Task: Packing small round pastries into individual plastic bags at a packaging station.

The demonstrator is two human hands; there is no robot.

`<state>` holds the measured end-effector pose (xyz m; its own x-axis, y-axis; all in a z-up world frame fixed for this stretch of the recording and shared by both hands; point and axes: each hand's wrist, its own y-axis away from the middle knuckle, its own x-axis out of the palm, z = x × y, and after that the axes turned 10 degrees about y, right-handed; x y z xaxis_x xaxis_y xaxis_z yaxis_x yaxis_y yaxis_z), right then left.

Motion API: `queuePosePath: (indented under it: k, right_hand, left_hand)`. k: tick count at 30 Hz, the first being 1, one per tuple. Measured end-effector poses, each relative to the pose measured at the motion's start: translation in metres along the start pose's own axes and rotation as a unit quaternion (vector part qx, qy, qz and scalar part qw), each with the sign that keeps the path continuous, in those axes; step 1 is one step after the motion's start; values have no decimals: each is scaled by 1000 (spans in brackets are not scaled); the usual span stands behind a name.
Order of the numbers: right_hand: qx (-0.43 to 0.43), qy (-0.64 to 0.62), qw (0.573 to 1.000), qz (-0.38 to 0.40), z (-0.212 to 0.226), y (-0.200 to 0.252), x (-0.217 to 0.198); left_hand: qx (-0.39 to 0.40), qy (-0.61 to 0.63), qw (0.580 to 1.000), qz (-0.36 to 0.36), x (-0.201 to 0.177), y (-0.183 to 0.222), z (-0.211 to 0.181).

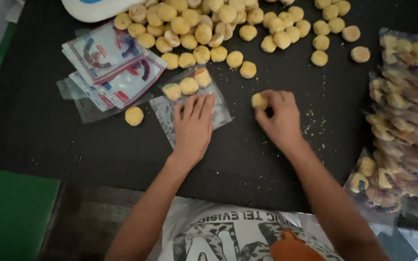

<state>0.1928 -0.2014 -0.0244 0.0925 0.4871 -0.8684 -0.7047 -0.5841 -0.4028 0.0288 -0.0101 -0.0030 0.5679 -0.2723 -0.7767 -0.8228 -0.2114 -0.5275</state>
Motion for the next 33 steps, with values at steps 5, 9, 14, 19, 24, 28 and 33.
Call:
queuePosePath:
  k: [5,9,14,19,24,28,33]
  right_hand:
    - [-35,37,998,33,20,3,-9]
    - [-47,-41,997,39,75,11,-22]
    - [-134,25,991,2,81,9,9]
    - [-118,10,993,29,78,9,25]
    - [-171,6,985,-12,79,-4,19]
    - [-137,7,991,-4,77,1,19]
    - [-15,-116,992,47,96,-16,9]
  left_hand:
    - [-4,11,1000,-3,7,5,13]
    - [6,26,1000,2,15,5,21]
    - [-4,112,993,45,5,9,23]
    - [-12,210,976,51,-8,9,23]
    - [-41,221,972,63,-14,5,29]
    - [24,54,996,61,7,11,43]
    - [36,55,996,61,-9,1,34]
